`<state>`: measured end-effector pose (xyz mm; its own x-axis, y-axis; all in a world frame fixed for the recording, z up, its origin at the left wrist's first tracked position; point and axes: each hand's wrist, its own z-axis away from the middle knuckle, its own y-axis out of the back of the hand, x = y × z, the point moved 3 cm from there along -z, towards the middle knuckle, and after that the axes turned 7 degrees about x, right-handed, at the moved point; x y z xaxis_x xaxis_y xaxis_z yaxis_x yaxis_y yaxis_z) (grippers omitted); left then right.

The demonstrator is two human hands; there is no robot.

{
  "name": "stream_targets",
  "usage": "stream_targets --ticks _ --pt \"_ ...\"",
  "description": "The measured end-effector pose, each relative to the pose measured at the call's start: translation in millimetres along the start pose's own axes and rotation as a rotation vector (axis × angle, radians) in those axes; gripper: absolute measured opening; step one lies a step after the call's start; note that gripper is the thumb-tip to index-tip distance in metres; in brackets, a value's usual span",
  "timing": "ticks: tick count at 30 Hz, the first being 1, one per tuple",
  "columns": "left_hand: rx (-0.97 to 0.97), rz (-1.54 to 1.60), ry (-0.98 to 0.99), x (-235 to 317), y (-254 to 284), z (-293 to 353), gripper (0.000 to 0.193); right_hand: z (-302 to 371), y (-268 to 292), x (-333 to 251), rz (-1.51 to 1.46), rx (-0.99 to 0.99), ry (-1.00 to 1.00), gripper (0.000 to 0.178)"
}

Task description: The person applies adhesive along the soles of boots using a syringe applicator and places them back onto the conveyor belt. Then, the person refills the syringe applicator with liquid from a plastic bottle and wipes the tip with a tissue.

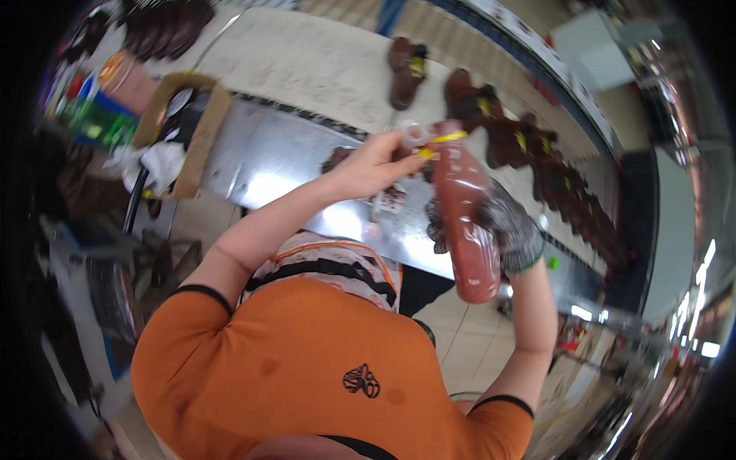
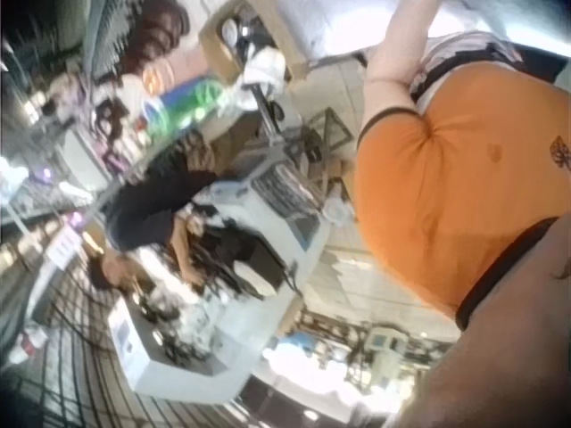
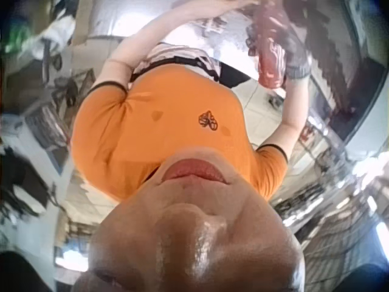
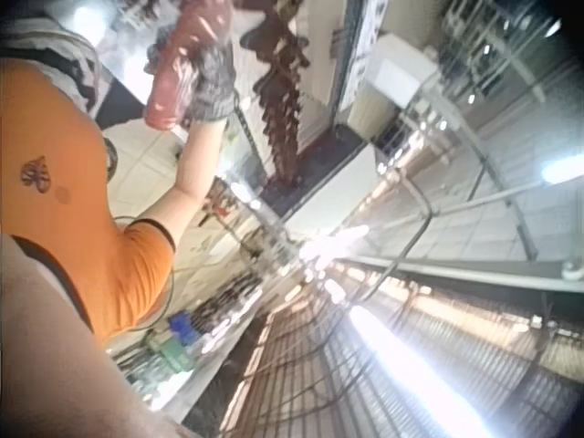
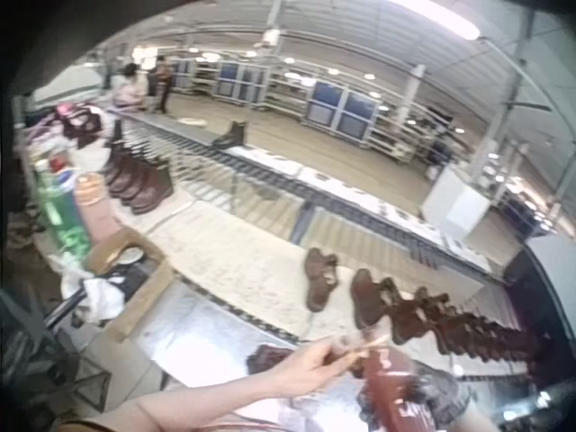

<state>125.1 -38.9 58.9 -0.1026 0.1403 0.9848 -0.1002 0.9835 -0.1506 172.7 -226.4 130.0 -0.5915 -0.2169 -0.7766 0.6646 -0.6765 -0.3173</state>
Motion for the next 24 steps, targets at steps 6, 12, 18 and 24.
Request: stream_targets --ticks 6,12,18,24 --pt "0.19 0.252 -0.197 7 11 -2 0.024 -35 2 68 -0.009 0.299 0.481 0.075" --pt "0.163 0.143 -0.225 19 14 3 0.021 -48 -14 98 0.383 0.441 0.536 0.075" --pt "0.067 -0.061 -0.264 21 14 7 0.021 -36 -11 99 1.09 0.774 0.599 0.091" --pt "0.058 -0.313 -0.182 13 18 12 0.02 -35 -15 100 1.219 0.721 0.531 0.092"
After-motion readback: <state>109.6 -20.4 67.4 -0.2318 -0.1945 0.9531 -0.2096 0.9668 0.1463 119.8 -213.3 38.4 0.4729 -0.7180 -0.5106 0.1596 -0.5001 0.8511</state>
